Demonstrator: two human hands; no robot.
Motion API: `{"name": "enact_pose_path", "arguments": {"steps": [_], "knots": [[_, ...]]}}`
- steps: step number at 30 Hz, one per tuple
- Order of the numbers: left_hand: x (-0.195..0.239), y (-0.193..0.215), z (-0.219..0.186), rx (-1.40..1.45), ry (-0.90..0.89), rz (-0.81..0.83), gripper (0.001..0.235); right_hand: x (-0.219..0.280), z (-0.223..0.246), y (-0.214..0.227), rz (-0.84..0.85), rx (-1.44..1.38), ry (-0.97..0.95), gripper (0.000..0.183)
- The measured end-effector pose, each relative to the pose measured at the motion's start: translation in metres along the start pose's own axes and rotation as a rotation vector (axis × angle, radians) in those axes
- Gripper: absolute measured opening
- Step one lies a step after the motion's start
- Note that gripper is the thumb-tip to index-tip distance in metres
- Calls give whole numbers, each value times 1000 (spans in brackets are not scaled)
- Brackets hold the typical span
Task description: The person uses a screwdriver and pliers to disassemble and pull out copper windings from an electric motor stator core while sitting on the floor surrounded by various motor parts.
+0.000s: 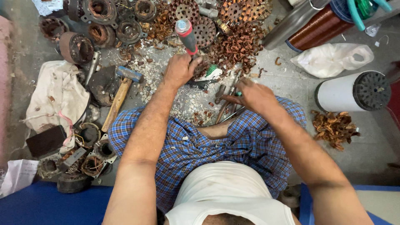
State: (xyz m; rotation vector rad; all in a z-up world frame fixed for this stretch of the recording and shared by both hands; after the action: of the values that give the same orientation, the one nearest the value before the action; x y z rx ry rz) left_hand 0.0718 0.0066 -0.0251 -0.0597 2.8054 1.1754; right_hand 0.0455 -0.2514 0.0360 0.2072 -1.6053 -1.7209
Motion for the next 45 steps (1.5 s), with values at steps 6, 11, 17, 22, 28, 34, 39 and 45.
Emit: {"name": "enact_pose_path", "arguments": {"steps": [6, 11, 17, 22, 28, 34, 39, 45], "knots": [[2, -3, 1, -141, -25, -41, 37, 16, -34, -57, 124, 176, -143, 40], [7, -1, -3, -143, -67, -104, 37, 28, -19, -5, 208, -51, -308, 28], [6, -6, 2, -173, -16, -55, 41, 85, 39, 166, -872, -184, 401, 43], [6, 0, -4, -205, -77, -105, 45, 70, 81, 191, -676, -169, 267, 63], [7, 1, -6, -168, -50, -88, 42, 98, 87, 247, -677, -50, 466, 52], [6, 1, -9, -281, -81, -137, 43, 79, 99, 213, -553, -8, 358, 55], [11, 2, -17, -341, -135, -192, 43, 92, 89, 223, -605, -115, 418, 58], [11, -3, -12, -291, -5, -55, 44, 92, 92, 207, -633, -164, 316, 61]]}}
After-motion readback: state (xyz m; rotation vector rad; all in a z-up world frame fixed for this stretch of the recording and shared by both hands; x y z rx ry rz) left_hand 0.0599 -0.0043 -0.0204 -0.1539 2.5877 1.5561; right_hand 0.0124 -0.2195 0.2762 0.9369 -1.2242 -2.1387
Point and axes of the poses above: each hand's wrist, its own x-axis away from the middle knuckle, its own y-axis out of the back of the hand, z = x × y, the point moved 6 cm from there along -x, towards the middle knuckle, and after that the axes turned 3 degrees about -x, right-handed, at the moved point
